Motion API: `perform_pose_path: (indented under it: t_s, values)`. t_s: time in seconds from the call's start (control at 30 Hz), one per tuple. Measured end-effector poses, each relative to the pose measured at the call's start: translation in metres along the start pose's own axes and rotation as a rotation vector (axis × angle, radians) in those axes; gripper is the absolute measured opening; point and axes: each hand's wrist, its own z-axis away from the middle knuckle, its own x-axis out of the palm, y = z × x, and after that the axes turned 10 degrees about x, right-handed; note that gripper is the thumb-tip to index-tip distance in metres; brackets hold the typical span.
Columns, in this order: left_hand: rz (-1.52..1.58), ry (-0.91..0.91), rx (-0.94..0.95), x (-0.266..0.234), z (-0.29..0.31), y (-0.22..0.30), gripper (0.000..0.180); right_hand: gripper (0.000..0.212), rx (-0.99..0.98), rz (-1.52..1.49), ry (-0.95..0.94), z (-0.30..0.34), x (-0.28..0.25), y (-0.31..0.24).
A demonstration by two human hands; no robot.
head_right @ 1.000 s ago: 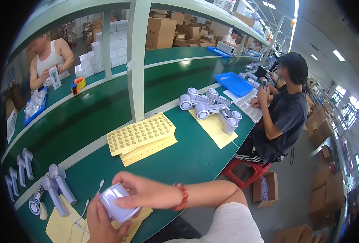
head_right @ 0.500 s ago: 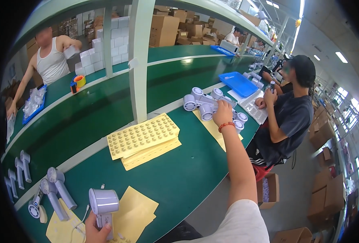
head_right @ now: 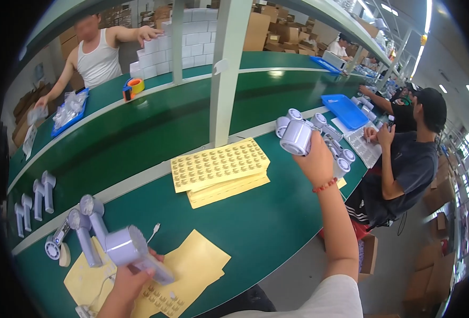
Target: The person assembles handheld fans by hand from fan components, then applies product stickers to the assembled fans.
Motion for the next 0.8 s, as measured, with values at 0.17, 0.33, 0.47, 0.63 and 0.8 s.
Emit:
perform_pose_path:
  t_s: [0.17,0.33,0.47,0.63,0.8]
  values:
    - [-0.003,0.089,0.061,-0.014,-0.006,-0.013,0.05,0.055,-0.037,-0.783,-0.583,0.044,-0.008,-0.082]
    - [0.045,0.032,0.098,-0.012,-0.017,-0.022,0.04,0.04,0.276,-1.324,-1.194,0.089,-0.002,-0.147]
    - [0.087,0.027,0.09,-0.018,-0.012,-0.015,0.047,0.043,0.262,-1.373,-1.424,0.119,0.01,-0.191]
    - [0.079,0.003,0.096,-0.027,-0.004,-0.011,0.05,0.038,0.092,-1.214,-1.561,0.142,0.021,-0.2]
    - [-0.179,-0.041,0.106,-0.023,0.0,-0.005,0.057,0.038,-0.125,-1.168,-1.501,0.146,0.028,-0.184]
